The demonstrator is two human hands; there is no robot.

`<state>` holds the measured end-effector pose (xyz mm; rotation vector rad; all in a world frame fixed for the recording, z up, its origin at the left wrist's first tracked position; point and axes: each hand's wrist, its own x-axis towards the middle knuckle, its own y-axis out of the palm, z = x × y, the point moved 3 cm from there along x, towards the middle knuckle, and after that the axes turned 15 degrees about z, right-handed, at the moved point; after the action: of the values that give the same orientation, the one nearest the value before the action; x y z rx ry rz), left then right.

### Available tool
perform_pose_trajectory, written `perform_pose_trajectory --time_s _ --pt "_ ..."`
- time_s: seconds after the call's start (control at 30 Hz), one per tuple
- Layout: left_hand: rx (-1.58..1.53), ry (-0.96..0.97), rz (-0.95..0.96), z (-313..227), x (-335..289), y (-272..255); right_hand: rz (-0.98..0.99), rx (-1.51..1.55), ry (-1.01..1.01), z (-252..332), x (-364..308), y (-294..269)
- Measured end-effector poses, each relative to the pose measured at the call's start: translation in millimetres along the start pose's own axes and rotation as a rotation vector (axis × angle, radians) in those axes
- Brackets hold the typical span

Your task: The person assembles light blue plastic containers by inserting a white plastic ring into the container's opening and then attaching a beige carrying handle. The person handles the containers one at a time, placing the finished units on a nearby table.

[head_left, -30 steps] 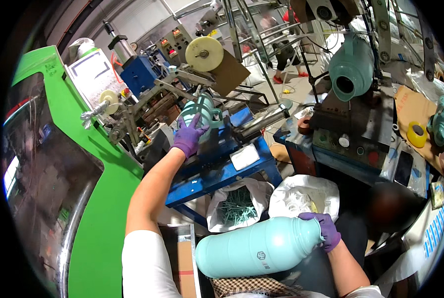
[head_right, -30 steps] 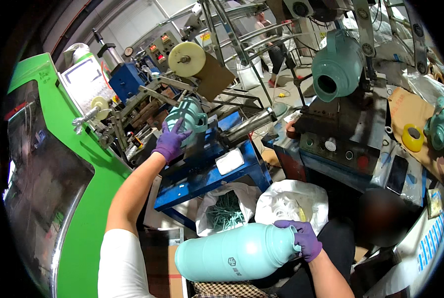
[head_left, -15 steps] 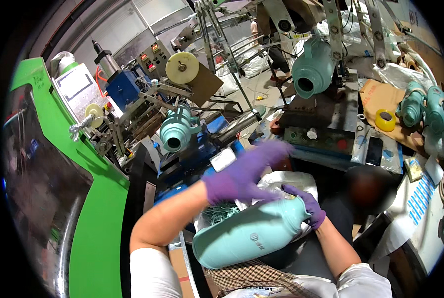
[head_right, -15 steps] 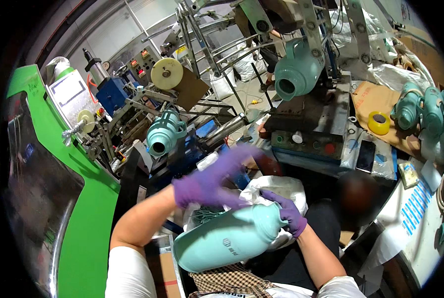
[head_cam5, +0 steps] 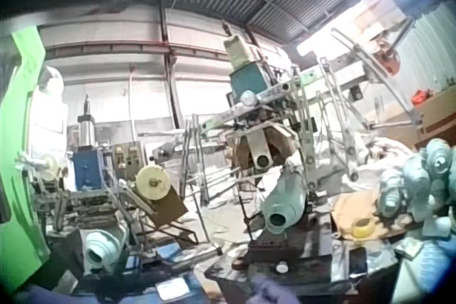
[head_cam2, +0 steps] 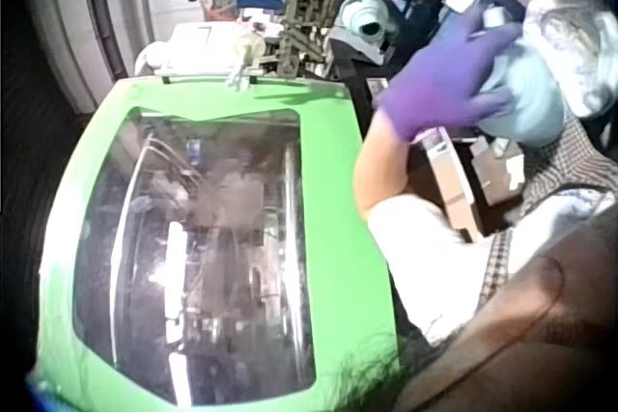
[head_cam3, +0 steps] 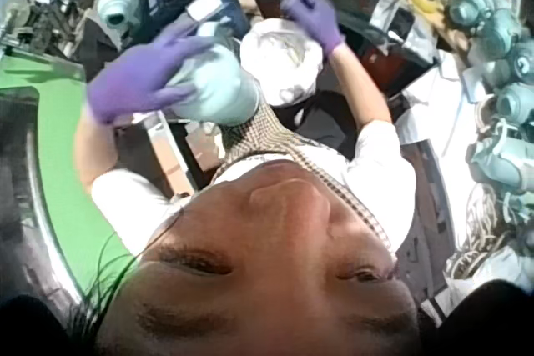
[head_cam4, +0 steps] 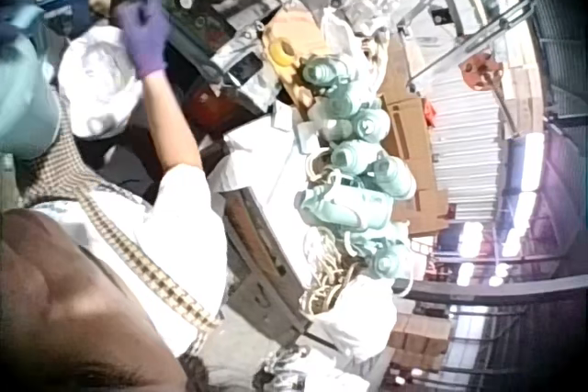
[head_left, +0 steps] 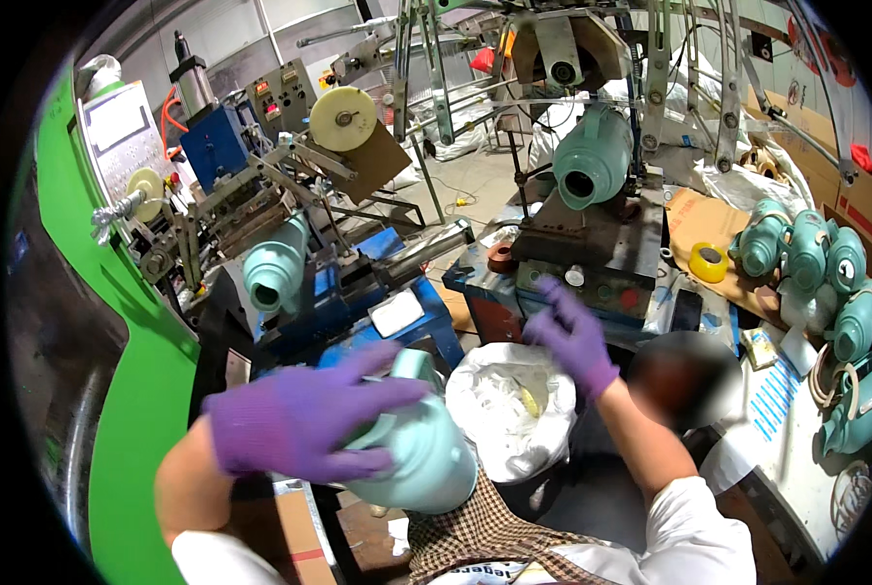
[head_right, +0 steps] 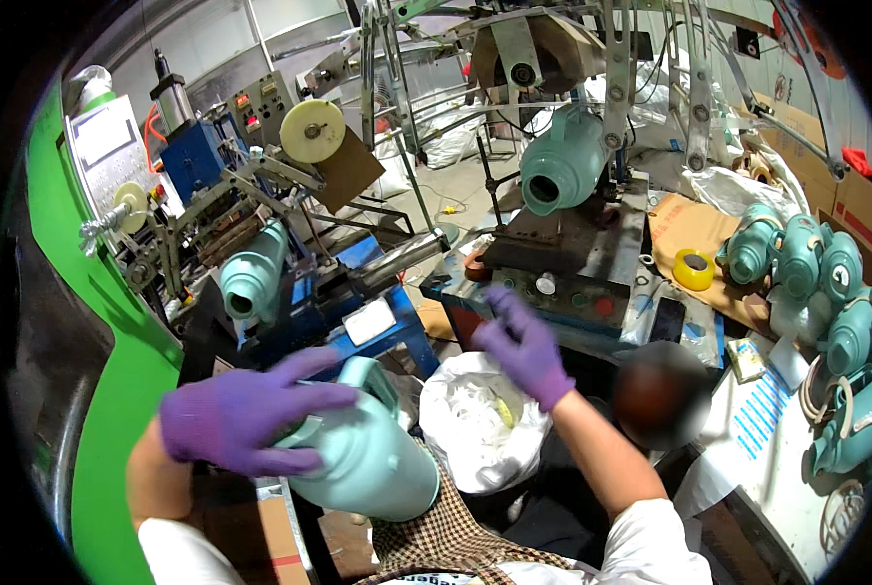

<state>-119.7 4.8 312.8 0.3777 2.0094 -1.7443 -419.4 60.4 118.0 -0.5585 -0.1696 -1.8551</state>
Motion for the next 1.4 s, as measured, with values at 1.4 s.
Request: perform_pose_trajectory --time_s 1.4 --pt "-0.522 0.739 -1.213 57.6 469.6 -136.1 -0.068 0.34 0.371 53.4 -278.2 -80.4"
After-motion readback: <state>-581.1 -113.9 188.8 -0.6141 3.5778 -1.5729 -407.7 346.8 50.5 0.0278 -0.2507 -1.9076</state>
